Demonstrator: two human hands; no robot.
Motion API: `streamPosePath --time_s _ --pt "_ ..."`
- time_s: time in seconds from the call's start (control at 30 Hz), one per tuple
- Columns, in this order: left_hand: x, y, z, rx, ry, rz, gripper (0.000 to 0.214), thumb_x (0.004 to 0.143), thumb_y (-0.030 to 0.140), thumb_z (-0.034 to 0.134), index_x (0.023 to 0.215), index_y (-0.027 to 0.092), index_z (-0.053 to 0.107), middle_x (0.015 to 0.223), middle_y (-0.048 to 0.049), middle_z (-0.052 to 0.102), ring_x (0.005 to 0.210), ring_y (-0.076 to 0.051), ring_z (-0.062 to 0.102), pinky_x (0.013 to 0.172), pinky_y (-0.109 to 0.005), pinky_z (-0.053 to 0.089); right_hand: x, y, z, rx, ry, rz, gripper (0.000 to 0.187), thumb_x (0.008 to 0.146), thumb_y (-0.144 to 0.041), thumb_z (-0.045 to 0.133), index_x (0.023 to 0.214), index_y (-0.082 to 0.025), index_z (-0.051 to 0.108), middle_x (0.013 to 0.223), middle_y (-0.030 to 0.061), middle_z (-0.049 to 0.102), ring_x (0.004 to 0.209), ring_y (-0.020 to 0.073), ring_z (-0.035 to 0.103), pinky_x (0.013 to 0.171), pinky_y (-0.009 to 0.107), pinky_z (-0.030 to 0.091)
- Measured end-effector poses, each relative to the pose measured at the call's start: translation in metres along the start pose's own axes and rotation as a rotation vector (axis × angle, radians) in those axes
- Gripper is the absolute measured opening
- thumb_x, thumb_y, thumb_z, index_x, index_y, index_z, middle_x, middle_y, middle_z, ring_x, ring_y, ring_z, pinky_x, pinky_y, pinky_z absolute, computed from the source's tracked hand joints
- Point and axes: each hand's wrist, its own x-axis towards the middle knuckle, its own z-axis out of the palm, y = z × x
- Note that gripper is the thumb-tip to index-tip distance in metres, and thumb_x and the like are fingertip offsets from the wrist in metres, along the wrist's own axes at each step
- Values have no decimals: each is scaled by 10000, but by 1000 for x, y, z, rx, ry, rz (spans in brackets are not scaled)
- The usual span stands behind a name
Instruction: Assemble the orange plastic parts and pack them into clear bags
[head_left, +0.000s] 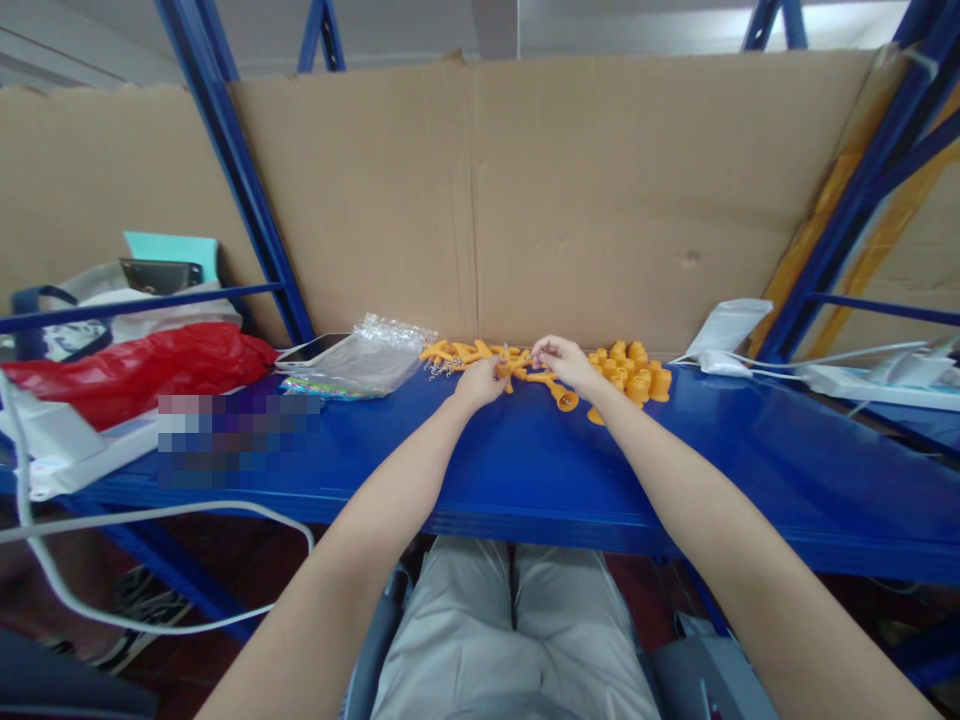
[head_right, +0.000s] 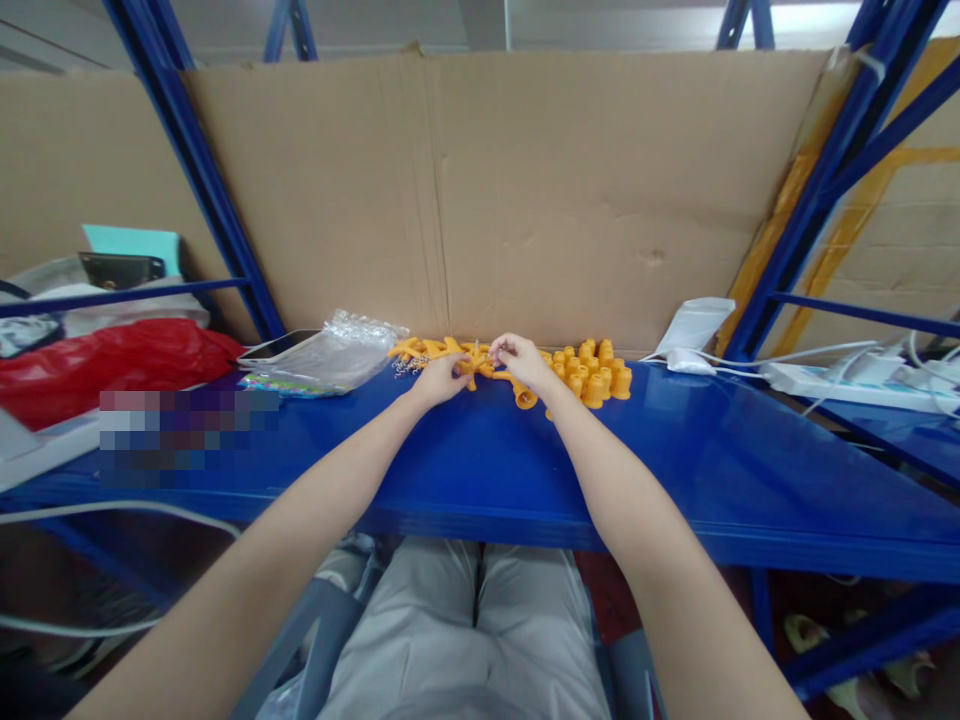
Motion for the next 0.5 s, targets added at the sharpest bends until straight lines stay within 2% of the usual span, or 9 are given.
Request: streamPosePath --time_s 0.1,0.27,0.4,0.5 --pt "-2 3 -3 8 -29 -28 337 804 253 664 1111 115 672 970 -108 718 934 -226 674 888 -314 503 1 -1 -1 41 -3 21 165 735 -43 462 737 -181 552 703 -13 625 687 110 610 752 270 502" --pt "0 1 -2 1 -66 -70 282 775 272 692 1027 147 706 893 -77 720 864 -201 674 832 -281 499 4 -2 -1 78 67 80 210 708 -16 477 744 -187 592 648 -25 614 576 110 575 669 259 510" --pt "2 -2 0 37 -102 -74 285 780 295 676 1031 165 709 919 -69 722 852 -199 664 788 -278 498 6 -5 -7 -36 153 64 245 683 5 464 761 -170 617 680 -10 637 603 113 590 680 255 509" --pt "1 -2 -1 60 -110 -68 268 776 313 667 1000 175 720 933 -66 722 853 -201 659 756 -270 496 9 -10 -15 -154 183 13 272 704 -20 457 840 -148 653 726 15 670 610 119 601 669 262 508"
